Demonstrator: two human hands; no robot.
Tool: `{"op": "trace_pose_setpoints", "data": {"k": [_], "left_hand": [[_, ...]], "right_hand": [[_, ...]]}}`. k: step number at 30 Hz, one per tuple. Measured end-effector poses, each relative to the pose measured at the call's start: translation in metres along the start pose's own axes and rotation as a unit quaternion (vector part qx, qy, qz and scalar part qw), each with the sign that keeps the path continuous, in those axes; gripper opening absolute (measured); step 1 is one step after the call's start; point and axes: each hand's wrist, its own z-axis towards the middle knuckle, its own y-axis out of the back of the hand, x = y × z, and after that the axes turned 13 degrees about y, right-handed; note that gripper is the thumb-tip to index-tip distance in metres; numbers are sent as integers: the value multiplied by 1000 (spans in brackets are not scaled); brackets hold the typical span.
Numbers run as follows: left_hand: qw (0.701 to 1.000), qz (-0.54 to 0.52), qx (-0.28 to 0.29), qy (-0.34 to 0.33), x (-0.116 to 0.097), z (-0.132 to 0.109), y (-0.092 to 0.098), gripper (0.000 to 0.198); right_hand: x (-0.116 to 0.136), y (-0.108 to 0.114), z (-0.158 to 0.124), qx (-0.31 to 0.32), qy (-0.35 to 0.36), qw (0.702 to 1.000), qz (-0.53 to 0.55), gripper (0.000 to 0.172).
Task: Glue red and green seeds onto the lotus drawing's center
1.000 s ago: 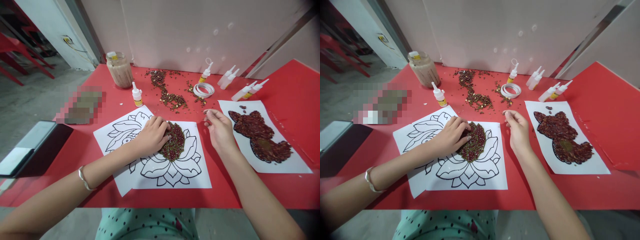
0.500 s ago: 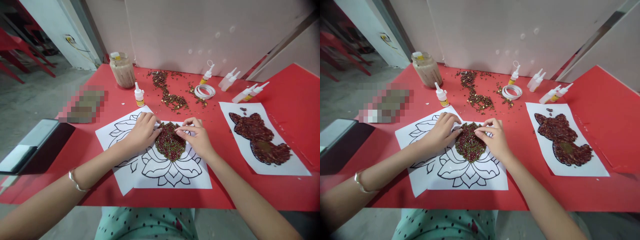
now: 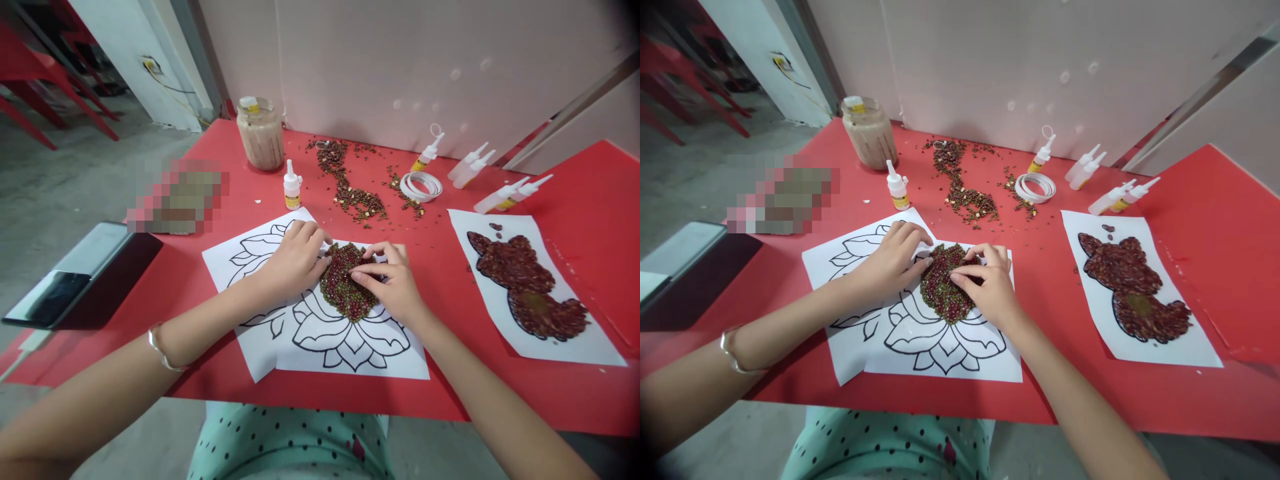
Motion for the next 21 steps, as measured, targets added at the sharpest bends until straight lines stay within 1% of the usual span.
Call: {"op": "trace_pose_setpoints", "data": {"k": [5, 11, 21], "left_hand": [[1000, -3, -8, -11, 0, 0, -1, 13], [1000, 1, 0, -5, -2, 0, 0, 15], [1000, -12, -6, -23, -3, -2, 1, 13]], "right_hand": [[-1, -1, -1, -7, 16, 1000, -10, 10], [-1, 0, -1, -5, 30, 999, -18, 11], [1, 1, -1, -9, 42, 999, -28, 11]]}}
